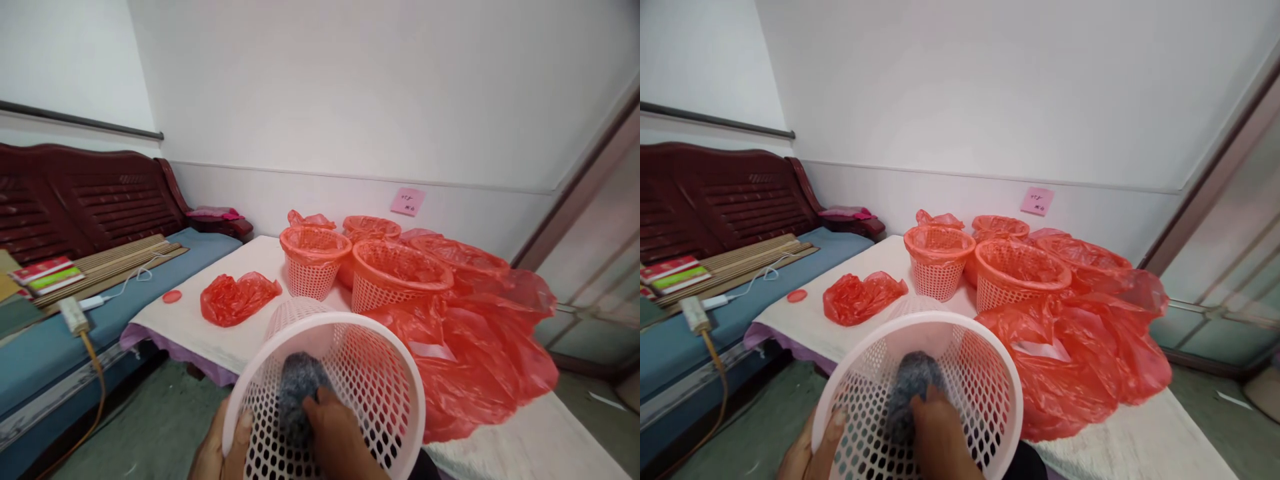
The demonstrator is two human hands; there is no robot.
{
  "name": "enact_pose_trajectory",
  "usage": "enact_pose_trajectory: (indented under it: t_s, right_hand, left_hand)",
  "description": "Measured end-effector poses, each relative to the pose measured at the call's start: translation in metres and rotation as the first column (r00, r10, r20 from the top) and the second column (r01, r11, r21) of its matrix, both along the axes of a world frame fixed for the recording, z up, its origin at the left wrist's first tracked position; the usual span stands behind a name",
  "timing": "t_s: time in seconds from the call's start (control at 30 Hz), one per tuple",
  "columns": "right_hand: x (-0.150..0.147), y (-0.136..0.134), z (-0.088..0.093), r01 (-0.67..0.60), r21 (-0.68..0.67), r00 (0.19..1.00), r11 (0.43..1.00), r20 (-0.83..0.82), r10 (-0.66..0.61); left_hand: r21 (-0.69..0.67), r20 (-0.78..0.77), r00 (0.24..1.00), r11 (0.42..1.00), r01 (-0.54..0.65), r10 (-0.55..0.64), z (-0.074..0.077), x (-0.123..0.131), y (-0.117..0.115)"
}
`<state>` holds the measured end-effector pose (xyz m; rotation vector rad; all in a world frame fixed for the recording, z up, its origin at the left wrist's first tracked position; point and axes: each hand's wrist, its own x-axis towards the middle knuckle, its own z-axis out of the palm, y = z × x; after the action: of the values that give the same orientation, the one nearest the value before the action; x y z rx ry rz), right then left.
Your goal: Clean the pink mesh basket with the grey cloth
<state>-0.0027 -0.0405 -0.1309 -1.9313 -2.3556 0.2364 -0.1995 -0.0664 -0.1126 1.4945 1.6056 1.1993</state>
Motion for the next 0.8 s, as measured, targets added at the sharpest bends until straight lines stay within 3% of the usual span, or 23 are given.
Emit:
enact_pose_trajectory:
  t_s: [0.13, 0.23, 0.3, 0.43, 0.53, 0.67, 0.73, 0.8]
  right_hand:
    - [-0.016, -0.02, -0.011, -0.214, -0.086, 0.972, 0.973, -0.116, 0.203]
    - [-0.015, -0.025, -0.026, -0.242, 0.103, 0.97, 0.965, 0.021, 0.241]
    - [-0.008, -0.025, -0.035, -0.256, 0.295, 0.966, 0.92, 0.116, 0.231]
    - [-0.002, -0.024, -0.046, -0.212, 0.557, 0.975, 0.803, 0.066, 0.211]
    - [-0.011, -0.027, -0.056, -0.088, 0.578, 0.982, 0.811, -0.088, 0.17]
    - [-0.025, -0.03, -0.072, -0.065, 0.565, 0.957, 0.823, -0.197, 0.211]
    - [-0.024, -0.029, -0.073, -0.042, 0.601, 0.959, 0.798, -0.2, 0.201]
    - [-0.012, -0.026, -0.065, -0.088, 0.669, 0.958, 0.738, -0.147, 0.247]
  left_hand:
    - [-0.02, 0.008, 1.0, 1.0, 0.023, -0.023, -0.004, -0.009, 0.013]
    - [0.0, -0.01, 1.0, 1.0, 0.027, -0.027, 0.0, -0.012, 0.02]
    - [0.008, -0.029, 0.999, 0.999, 0.039, -0.039, 0.007, -0.012, 0.025]
    - [0.034, -0.079, 0.996, 0.999, 0.037, -0.034, 0.023, -0.007, 0.033]
    - [0.058, -0.141, 0.989, 0.997, 0.051, -0.043, 0.029, -0.003, 0.038]
    - [0.052, -0.2, 0.98, 0.999, 0.014, -0.003, 0.03, -0.001, 0.039]
    - [0.042, -0.217, 0.976, 0.999, -0.006, 0.015, 0.03, -0.001, 0.039]
    - [0.035, -0.228, 0.973, 0.999, -0.026, 0.033, 0.031, -0.001, 0.038]
